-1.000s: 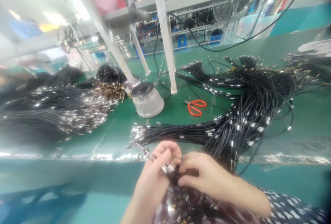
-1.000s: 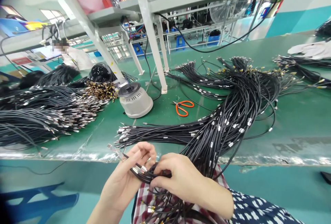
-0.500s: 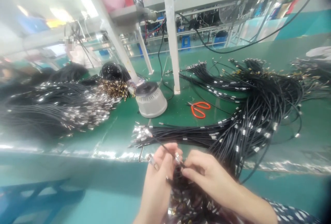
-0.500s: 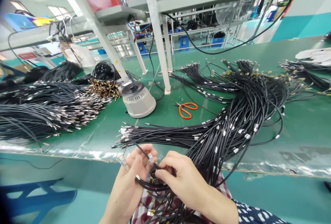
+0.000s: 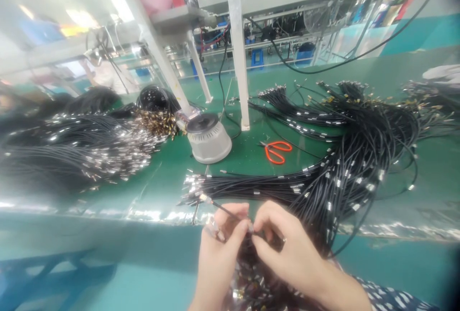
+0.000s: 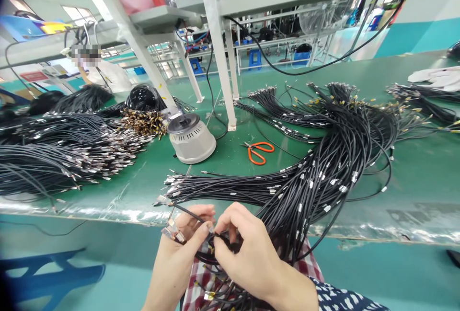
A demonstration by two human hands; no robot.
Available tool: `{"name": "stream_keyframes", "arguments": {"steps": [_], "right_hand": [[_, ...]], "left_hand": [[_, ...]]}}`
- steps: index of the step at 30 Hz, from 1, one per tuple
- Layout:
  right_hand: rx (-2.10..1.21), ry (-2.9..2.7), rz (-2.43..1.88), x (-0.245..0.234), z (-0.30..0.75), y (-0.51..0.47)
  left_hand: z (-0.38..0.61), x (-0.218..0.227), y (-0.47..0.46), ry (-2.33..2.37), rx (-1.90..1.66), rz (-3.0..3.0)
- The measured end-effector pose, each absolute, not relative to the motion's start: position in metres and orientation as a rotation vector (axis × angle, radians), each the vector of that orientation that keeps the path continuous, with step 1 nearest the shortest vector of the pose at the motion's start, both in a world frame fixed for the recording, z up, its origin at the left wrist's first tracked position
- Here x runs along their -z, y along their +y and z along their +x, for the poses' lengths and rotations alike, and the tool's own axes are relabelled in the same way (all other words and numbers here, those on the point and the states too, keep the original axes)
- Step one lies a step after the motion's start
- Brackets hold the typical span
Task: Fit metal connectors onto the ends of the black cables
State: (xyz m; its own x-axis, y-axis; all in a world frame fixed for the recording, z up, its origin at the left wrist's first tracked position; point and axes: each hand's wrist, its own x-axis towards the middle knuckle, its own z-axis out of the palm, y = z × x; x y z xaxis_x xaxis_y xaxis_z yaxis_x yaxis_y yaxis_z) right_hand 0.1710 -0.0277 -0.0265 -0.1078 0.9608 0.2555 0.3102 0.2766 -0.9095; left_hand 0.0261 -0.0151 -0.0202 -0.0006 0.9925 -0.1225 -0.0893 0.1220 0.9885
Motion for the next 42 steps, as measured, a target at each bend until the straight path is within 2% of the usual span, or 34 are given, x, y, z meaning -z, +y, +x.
{"name": "stream_keyframes", "arguments": {"steps": [5,15,21,25,32,42], "right_hand": [[-1.181,-1.485,-1.288,0.02,0.172,-0.023],[-1.284,-1.255,-1.205,0.002,0.167,-0.017],[-1.327,-1.411,-1.203,0.0,0.174,-0.005],[-1.137,-1.552,-1.266,-0.006,0.182,0.012],[-1.11,-1.811,-1.22,0.004,0.167,0.052],[-0.355,-2.006,-1.224,-0.033,0.123,0.203]], "left_hand": [[0.027,0.007,-0.012,0.916,-1.345,0.761],[0.036,0.02,-0.018,1.116,-1.228,0.789],[0.031,0.016,-0.008,1.097,-1.136,0.717],[0.03,0.025,-0.005,1.078,-1.063,0.82],[0.031,0.061,0.012,0.976,-1.147,0.679],[0.03,0.109,0.036,0.967,-1.165,0.567]]}}
